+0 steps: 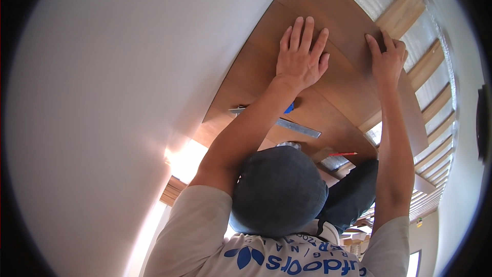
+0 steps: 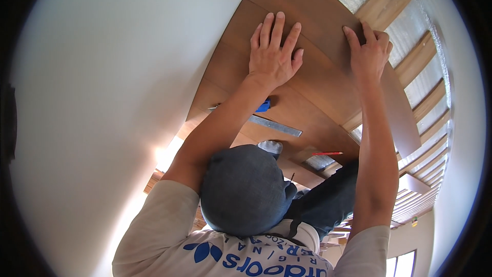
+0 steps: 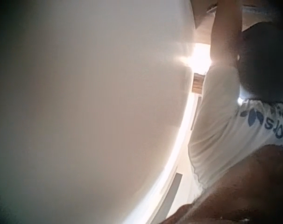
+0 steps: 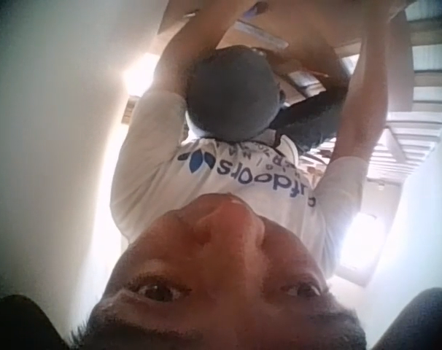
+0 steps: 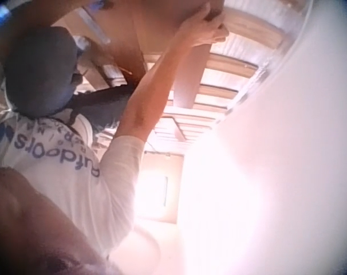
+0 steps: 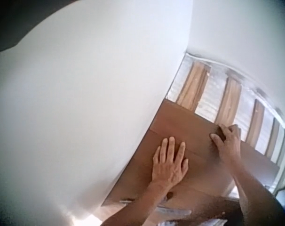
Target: The person prepares and installs floor panels by cutting them with a table saw, carrying them to the work area, and positioning them on the subfloor using a square and pencil for alignment.
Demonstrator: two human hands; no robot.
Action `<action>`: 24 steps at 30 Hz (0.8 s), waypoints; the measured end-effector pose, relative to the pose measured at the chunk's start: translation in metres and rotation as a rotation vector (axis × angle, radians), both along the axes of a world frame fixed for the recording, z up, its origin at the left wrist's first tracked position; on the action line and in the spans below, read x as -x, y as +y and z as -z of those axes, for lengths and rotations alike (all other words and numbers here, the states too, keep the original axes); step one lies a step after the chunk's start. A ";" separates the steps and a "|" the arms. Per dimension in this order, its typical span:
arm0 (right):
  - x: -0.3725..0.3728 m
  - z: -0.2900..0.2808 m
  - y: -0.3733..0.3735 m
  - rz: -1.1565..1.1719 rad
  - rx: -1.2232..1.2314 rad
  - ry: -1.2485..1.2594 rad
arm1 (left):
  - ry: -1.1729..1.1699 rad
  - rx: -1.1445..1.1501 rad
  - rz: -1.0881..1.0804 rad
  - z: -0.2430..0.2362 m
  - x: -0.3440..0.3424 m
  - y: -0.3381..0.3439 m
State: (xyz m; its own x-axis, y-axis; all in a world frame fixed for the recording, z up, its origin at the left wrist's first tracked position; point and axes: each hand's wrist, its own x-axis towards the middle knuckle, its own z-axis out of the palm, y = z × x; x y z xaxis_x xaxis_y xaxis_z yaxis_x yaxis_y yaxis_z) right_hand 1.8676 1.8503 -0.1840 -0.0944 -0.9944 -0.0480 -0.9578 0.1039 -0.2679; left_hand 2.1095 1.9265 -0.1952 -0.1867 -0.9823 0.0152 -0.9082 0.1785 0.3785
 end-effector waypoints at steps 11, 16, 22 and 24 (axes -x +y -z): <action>0.001 -0.003 -0.003 0.023 -0.046 0.020 | -0.004 0.007 0.007 0.002 0.002 -0.002; 0.002 -0.002 -0.001 0.029 -0.049 0.034 | -0.016 0.015 0.008 0.002 0.002 -0.002; 0.000 -0.001 -0.004 0.035 -0.065 0.006 | 0.001 0.020 0.003 0.003 0.000 -0.002; 0.004 0.002 -0.004 0.042 -0.062 0.006 | 0.002 0.014 0.013 0.003 0.002 -0.004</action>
State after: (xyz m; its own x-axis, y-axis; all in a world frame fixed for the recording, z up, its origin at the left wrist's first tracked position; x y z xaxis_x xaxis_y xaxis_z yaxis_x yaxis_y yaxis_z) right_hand 1.8638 1.8465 -0.1861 -0.1365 -0.9847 -0.1086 -0.9539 0.1602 -0.2536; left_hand 2.1077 1.9225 -0.1984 -0.1998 -0.9794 0.0292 -0.9049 0.1959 0.3778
